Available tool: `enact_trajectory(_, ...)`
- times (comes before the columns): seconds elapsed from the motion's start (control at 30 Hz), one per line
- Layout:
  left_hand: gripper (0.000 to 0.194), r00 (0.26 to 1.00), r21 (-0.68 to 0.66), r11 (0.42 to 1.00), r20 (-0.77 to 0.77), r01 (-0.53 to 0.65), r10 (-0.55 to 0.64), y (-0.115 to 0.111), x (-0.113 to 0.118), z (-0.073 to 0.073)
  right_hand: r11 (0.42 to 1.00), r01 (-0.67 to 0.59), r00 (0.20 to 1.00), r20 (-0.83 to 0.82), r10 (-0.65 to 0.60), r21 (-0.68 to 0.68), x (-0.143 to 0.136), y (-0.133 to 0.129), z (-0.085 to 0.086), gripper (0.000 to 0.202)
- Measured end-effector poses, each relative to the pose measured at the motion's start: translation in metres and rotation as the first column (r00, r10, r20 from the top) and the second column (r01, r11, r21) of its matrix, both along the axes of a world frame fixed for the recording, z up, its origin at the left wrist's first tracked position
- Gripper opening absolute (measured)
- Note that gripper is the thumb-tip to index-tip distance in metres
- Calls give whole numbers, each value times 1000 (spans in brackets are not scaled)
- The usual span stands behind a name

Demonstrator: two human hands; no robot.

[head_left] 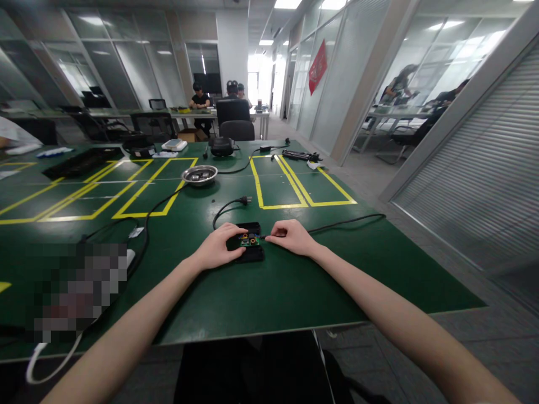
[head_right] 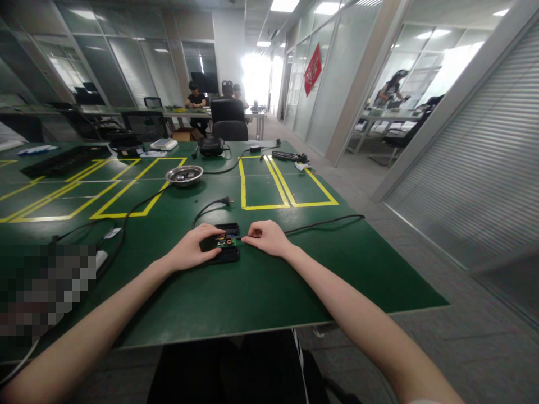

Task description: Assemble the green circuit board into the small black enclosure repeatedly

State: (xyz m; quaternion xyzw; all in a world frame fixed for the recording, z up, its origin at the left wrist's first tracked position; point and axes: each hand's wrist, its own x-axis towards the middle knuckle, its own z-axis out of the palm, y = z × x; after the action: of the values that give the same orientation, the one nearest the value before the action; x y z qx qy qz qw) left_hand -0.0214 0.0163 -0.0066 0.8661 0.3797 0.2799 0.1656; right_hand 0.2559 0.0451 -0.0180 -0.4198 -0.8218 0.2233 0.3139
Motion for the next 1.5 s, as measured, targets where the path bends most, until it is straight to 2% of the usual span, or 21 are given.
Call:
enact_trajectory(0.13, 39, 1000, 20, 1000, 18, -24, 24, 0, -2, 3, 1000, 24, 1000, 19, -25, 20, 0, 2, 1, 34)
enact_trajectory(0.23, 36, 994, 49, 993, 23, -110, 109, 3, -11, 8, 999, 26, 999, 17, -27, 32, 1, 2, 0, 35)
enact_trajectory(0.3, 31, 989, 39, 988, -25, -148, 149, 6, -18, 10, 999, 21, 1000, 5, -21, 42, 1, 2, 0, 36)
enact_trajectory(0.4, 26, 985, 18, 990, -95, -143, 144, 10, -24, 10, 998, 17, 1000, -14, -16, 53, 1, 0, 1, 36)
enact_trajectory(0.6, 43, 971, 68, 980, -139, -186, 194, 9, -7, 9, 997, -18, 996, -80, 24, 78, 0, -4, 3, 38)
enact_trajectory(0.73, 48, 949, -33, 955, -128, -295, 289, 9, 1, 10, 996, -39, 993, -110, 48, 79, -4, -9, 4, 41)
enact_trajectory(0.87, 54, 928, -63, 931, -128, -359, 349, 5, 0, 12, 996, -66, 989, -131, 73, 54, -5, -13, 8, 43)
enact_trajectory(1.17, 53, 934, -166, 922, -138, -349, 328, -4, -2, 18, 986, -165, 971, -177, 163, 3, -3, -14, 8, 40)
enact_trajectory(1.37, 51, 919, -138, 919, -197, -370, 341, -4, -3, 18, 986, -162, 979, -119, 166, 40, -3, -10, 2, 39)
enact_trajectory(1.5, 46, 910, -111, 921, -234, -374, 342, -3, -4, 18, 989, -113, 993, -28, 116, 91, -2, -7, -1, 35)
